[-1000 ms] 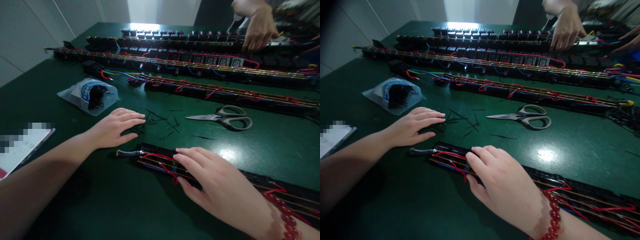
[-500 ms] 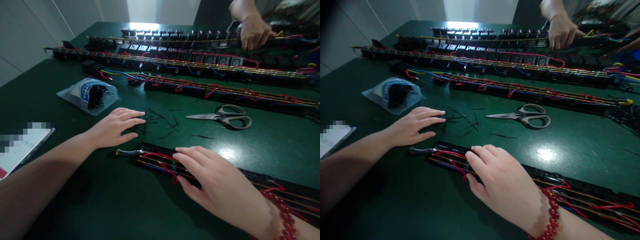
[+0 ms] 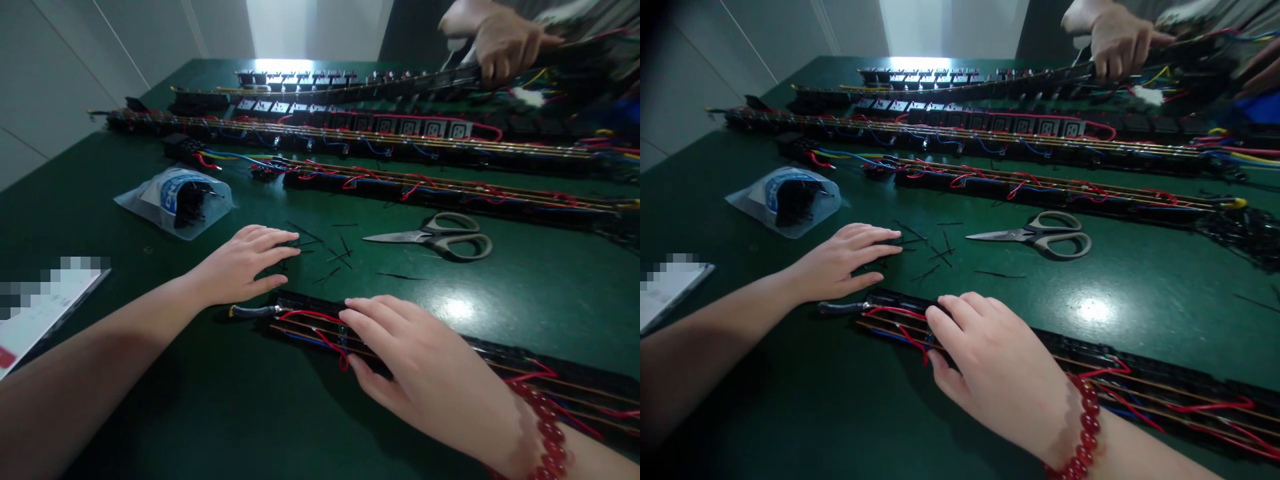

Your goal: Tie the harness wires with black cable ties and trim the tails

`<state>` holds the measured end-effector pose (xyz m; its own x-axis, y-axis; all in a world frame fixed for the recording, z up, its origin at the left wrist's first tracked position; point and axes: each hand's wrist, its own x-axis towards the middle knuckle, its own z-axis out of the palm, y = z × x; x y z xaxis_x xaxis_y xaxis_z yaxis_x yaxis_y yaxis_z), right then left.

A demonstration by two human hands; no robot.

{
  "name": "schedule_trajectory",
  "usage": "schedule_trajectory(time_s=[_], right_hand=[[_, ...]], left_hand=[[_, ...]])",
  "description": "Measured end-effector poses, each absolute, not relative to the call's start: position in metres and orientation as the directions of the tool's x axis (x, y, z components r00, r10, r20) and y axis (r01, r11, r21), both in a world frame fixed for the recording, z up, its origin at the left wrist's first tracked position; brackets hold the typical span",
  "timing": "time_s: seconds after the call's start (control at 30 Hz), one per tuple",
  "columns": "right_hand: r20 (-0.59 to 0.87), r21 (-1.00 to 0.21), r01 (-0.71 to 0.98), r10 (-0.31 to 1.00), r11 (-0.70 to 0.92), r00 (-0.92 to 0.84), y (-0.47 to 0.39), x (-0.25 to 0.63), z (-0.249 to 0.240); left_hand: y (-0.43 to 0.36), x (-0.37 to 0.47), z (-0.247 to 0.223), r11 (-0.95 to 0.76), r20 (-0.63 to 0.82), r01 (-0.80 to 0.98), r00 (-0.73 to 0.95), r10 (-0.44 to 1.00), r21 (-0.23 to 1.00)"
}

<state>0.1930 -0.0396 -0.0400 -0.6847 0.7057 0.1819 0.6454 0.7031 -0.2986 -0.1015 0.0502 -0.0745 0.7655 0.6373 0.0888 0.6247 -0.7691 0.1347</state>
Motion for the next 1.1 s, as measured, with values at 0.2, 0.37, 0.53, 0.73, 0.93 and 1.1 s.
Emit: schedule_trajectory(time_s=[0.2, 0.37, 0.53, 0.73, 0.93, 1.1], right_hand=[[0.185, -0.300, 0.648, 0.709, 0.700, -0.681, -0.040, 0.192, -0.040], [0.181, -0.305, 0.647, 0.710, 0.699, -0.681, -0.039, 0.191, -0.040], [0.184, -0.310, 0.653, 0.717, 0.691, -0.672, -0.041, 0.192, -0.040], [0.188, -0.308, 0.657, 0.721, 0.688, -0.667, -0.040, 0.195, -0.041], [0.185, -0.302, 0.653, 0.715, 0.694, -0.674, -0.041, 0.196, -0.041], [0.178, -0.302, 0.656, 0.717, 0.692, -0.674, -0.039, 0.195, -0.042]], left_hand=[[0.058, -0.083, -0.076, -0.789, 0.141, 0.602, 0.776, 0.615, 0.122], [0.066, -0.067, -0.073, -0.825, 0.158, 0.552, 0.810, 0.565, 0.121], [0.070, -0.080, -0.074, -0.785, 0.136, 0.575, 0.780, 0.611, 0.230], [0.078, -0.102, -0.071, -0.766, 0.169, 0.586, 0.754, 0.635, 0.264], [0.077, -0.098, -0.073, -0.793, 0.029, 0.572, 0.807, 0.590, 0.208], [0.081, -0.100, -0.074, -0.742, 0.093, 0.633, 0.744, 0.662, 0.220]])
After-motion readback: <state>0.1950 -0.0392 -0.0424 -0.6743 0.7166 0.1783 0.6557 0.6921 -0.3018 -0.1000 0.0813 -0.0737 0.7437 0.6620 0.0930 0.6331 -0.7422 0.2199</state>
